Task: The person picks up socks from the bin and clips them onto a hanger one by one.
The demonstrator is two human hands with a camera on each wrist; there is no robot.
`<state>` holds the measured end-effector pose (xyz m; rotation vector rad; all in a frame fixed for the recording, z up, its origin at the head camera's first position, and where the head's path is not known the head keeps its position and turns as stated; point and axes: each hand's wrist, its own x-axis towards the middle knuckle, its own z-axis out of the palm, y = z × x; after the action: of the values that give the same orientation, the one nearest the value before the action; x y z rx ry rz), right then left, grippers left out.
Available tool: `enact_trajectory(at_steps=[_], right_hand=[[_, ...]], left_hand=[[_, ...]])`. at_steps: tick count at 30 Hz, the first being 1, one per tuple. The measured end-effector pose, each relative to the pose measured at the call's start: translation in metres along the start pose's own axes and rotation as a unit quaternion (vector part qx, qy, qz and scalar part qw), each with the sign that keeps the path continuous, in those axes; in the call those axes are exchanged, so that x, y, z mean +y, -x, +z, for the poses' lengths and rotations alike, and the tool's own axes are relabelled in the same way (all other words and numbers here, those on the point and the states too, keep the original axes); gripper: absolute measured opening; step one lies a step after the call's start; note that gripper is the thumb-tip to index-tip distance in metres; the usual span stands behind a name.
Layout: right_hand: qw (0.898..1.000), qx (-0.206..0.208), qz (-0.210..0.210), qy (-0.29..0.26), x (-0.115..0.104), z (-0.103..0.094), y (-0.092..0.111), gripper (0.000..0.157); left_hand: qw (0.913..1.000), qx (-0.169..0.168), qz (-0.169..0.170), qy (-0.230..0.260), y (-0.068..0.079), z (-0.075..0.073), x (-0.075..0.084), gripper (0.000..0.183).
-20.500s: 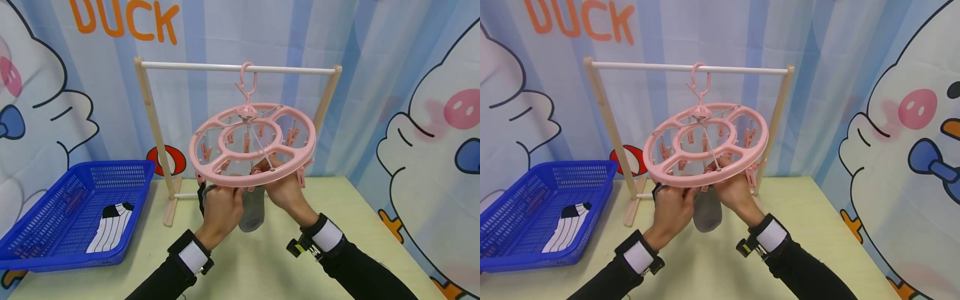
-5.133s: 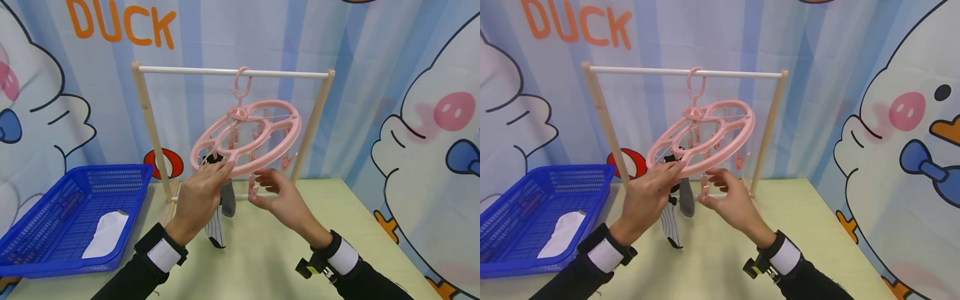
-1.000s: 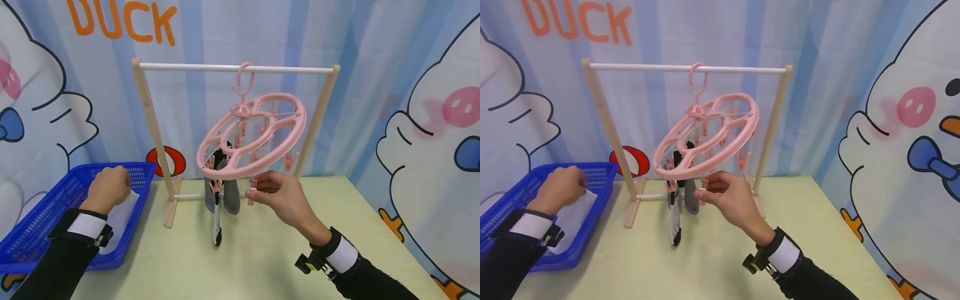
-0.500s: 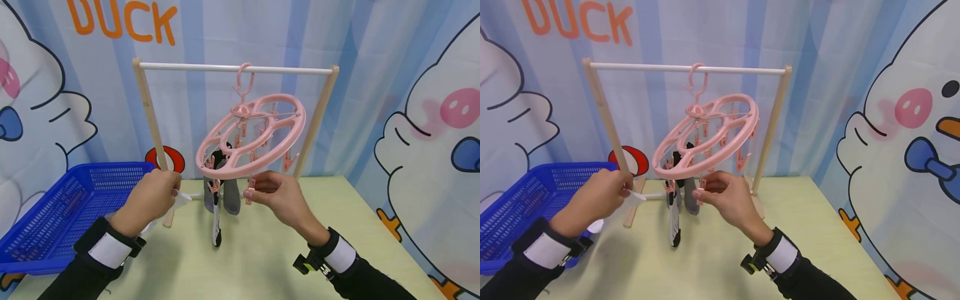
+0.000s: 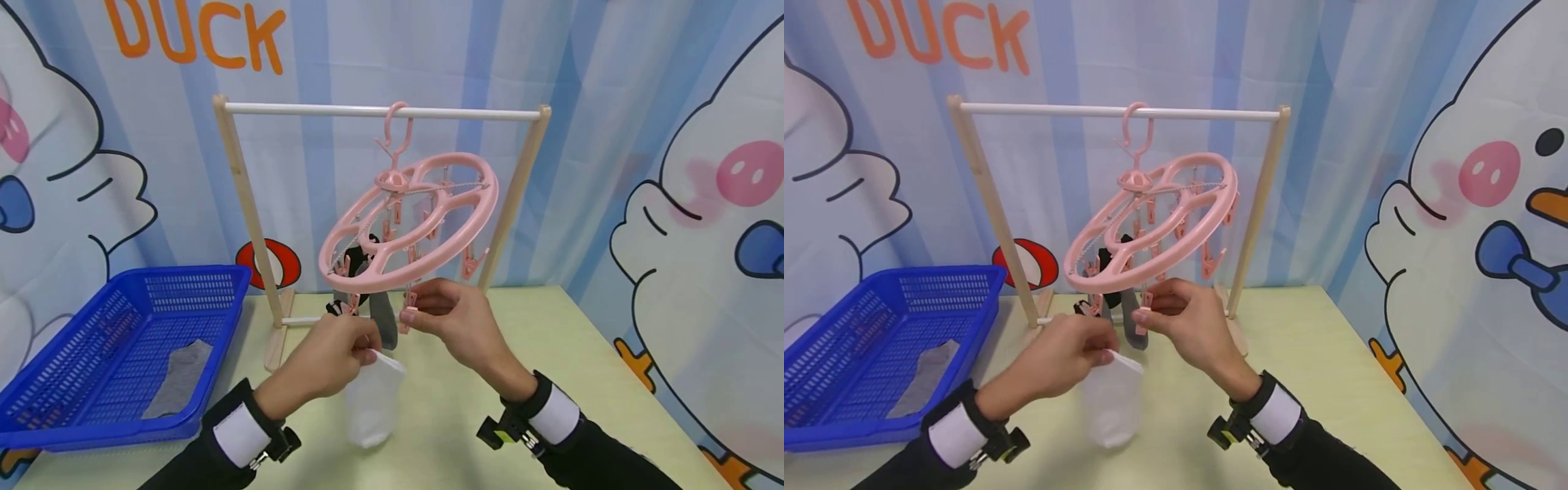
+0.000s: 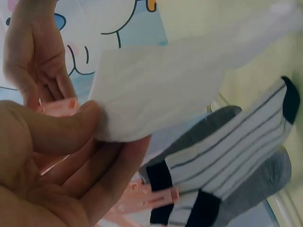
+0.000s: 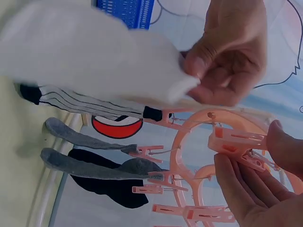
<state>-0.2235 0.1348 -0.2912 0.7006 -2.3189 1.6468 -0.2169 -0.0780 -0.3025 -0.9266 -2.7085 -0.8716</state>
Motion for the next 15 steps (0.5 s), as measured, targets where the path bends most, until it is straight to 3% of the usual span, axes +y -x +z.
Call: enact_trajectory(at_steps=[4,8,15], right_hand=[[1.000,0.011,-0.008,-0.008,0.003,0.001,0.000,0.020],[0.999,0.024,-0.032,-0.016,0.006,0.000,-0.002,0.012],[0.998,0.038,-0.039,-0.026,0.006,-0.002,-0.004,0.007]], left_hand=[[0.9968,0.066,0.044,-0.001,-0.007,0.009,0.005,0.019],[0.9895,0.129,0.064,-0.009,-0.011,0.012,0.008,0.018],[0.9815,0.178,0.071,-0.005,-0.013,0.013,0.010,0.015]])
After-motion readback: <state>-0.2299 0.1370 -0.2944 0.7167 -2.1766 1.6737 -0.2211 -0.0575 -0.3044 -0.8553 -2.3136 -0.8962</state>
